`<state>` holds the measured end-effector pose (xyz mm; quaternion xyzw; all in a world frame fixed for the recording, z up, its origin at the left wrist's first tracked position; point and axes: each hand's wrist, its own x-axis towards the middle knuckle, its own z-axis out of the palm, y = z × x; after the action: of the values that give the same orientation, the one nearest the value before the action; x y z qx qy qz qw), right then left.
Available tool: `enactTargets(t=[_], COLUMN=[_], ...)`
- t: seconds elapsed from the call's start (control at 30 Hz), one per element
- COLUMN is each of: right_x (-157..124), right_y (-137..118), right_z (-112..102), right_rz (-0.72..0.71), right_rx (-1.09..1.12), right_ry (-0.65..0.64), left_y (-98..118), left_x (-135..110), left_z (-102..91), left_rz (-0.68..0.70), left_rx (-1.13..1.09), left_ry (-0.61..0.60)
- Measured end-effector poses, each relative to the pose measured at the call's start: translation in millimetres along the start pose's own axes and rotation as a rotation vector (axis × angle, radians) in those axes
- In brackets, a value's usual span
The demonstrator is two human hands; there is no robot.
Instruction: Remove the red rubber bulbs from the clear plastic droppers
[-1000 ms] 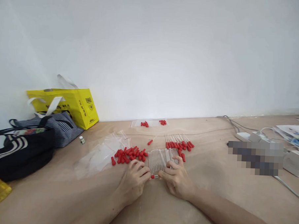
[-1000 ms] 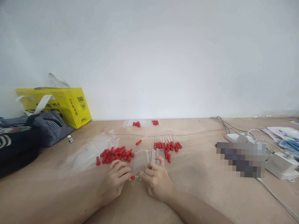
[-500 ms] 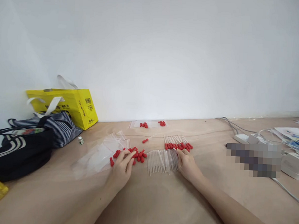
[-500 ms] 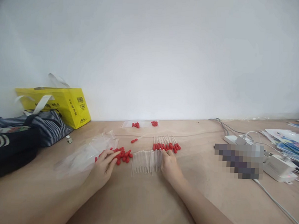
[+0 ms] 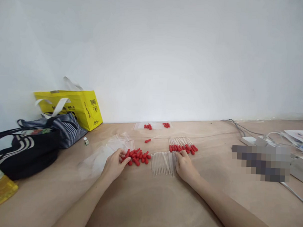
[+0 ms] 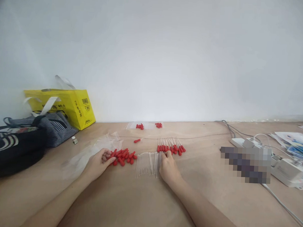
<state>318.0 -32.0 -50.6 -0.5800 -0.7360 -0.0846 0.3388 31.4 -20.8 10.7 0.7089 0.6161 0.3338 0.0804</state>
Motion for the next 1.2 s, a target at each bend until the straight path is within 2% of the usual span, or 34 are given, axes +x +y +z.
enactTargets(t=[0.17,0.27,0.33,0.43,0.53,0.6,0.7,0.83,0.97,1.1,1.2], right_x=[0,0,0,0,-1,-1,-1,1,1,-1,-4], right_y=[0,0,-1,-2,-1,2,9,15,13,6,-2], right_z=[1,1,1,0,-2,-5,-12,-21,-27,-32,-37], right_rz=[-0.023,-0.039,-0.043,-0.038,-0.049,-0.059,-0.055,-0.026,-0.005,-0.047,-0.105], right_rx=[0.024,0.031,0.029,0.030,0.067,0.095,0.124,0.113,0.075,0.090,0.124], right_ry=[0.002,0.012,0.017,0.029,0.056,0.078,0.094,0.110,0.116,0.157,0.240], left_y=[-6,-3,5,21,35,39,40,45,60,67,60], left_x=[-1,11,32,76,115,129,135,133,114,58,5], left_z=[-3.7,-9.0,-5.4,14.9,44.8,62.5,78.1,78.2,58.4,31.0,22.4], left_rz=[-0.022,0.024,0.138,0.225,0.215,0.184,0.156,0.170,0.243,0.361,0.490], left_rx=[-0.011,0.164,0.322,0.362,0.415,0.457,0.506,0.535,0.505,0.420,0.301], left_ry=[-0.013,0.017,-0.040,-0.169,-0.275,-0.327,-0.337,-0.266,-0.171,-0.127,-0.109])
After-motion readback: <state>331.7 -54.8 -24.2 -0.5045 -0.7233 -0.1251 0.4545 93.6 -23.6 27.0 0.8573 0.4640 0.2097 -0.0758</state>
